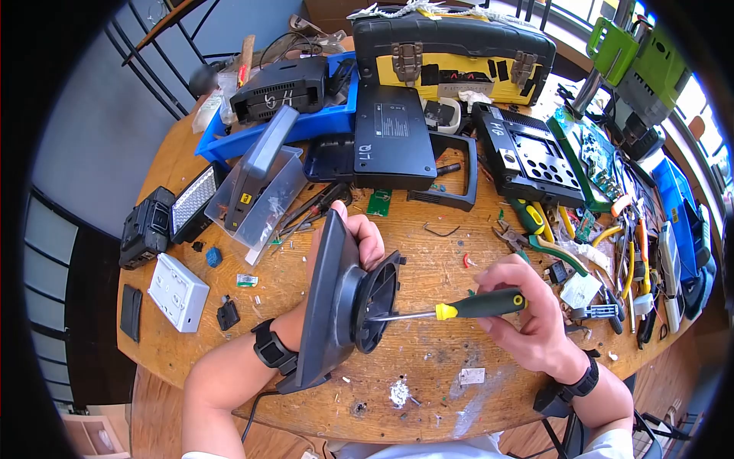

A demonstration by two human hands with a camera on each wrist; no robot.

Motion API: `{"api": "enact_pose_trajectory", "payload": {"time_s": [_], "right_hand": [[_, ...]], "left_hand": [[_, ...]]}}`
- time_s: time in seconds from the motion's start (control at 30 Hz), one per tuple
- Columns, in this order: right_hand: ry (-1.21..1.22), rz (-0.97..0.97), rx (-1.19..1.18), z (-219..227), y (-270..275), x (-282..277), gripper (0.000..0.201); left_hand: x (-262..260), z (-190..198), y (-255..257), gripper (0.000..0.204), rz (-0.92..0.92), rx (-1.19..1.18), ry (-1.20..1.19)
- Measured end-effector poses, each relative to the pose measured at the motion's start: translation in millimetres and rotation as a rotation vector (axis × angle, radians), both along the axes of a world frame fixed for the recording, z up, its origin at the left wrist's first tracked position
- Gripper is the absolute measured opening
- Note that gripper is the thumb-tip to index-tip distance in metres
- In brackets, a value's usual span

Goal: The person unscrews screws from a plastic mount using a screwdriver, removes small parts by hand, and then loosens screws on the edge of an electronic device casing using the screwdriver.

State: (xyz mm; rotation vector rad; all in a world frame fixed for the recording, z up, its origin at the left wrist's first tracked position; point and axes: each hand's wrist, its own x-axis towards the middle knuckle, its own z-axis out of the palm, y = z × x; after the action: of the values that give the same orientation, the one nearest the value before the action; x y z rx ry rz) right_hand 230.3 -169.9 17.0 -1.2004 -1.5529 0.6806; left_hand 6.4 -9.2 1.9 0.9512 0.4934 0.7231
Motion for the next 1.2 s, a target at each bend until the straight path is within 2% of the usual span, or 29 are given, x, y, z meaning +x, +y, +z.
{"api": "enact_pose_trajectory", "payload": {"time_s": [0.1, 0.13, 0.17, 0.2, 0.23, 0.3, 0.43, 0.5, 0.6, 0.7, 0.8, 0.9, 1.13, 1.2], "right_hand": [[0.125, 0.011, -0.104, 3.3, -3.5, -2.8, 0.032], [0.125, 0.012, -0.104, 10.5, -4.7, -2.0, 0.032], [0.054, 0.019, -0.255, 21.4, -6.4, -0.3, 0.028], [-0.019, 0.026, -0.405, 27.2, -7.4, 1.0, 0.028], [-0.019, 0.026, -0.405, 22.5, -6.8, 1.2, 0.028], [-0.009, 0.025, -0.16, 8.7, -5.9, 0.9, 0.03], [0.009, -0.035, -0.152, 10.2, -11.8, 4.3, 0.03], [0.061, -0.098, -0.054, 9.0, -12.5, 5.6, 0.031], [0.115, -0.098, -0.095, 8.8, -16.7, 6.4, 0.031], [0.012, -0.043, 0.032, 2.6, -10.7, 4.2, 0.026], [-0.057, 0.018, 0.097, 3.8, -3.1, 4.9, 0.029], [-0.062, 0.012, 0.094, 2.0, -3.5, 5.8, 0.036], [0.008, 0.003, 0.075, 2.1, -4.5, 1.3, 0.039], [-0.022, 0.049, 0.068, 3.7, -4.5, 0.1, 0.04]], "left_hand": [[-3.5, -4.6, 3.7, 0.071, 0.006, 0.029, -0.018], [-8.5, -7.9, 7.9, 0.069, -0.086, 0.053, -0.055], [-11.4, -9.9, 10.8, 0.067, -0.178, 0.076, -0.091], [-11.6, -10.2, 12.0, 0.067, -0.178, 0.076, -0.092], [-11.7, -10.4, 13.1, 0.066, -0.185, 0.084, -0.1], [-12.2, -10.9, 14.0, 0.066, -0.192, 0.091, -0.108], [-13.3, -10.1, 11.6, 0.062, -0.121, 0.055, -0.143], [-13.4, -9.4, 9.9, 0.059, -0.076, 0.039, -0.139], [-10.2, -7.3, 7.1, 0.058, -0.055, 0.027, -0.107], [-11.0, -14.5, 11.3, 0.058, -0.097, 0.038, -0.138], [-14.9, -4.6, 11.3, 0.06, -0.164, -0.029, -0.153], [-12.5, -7.0, 8.2, 0.061, -0.124, -0.026, -0.164], [-6.5, -7.3, 5.2, 0.06, -0.107, -0.023, -0.158], [-2.4, -13.7, 6.6, 0.062, 0.015, 0.109, -0.033]]}}
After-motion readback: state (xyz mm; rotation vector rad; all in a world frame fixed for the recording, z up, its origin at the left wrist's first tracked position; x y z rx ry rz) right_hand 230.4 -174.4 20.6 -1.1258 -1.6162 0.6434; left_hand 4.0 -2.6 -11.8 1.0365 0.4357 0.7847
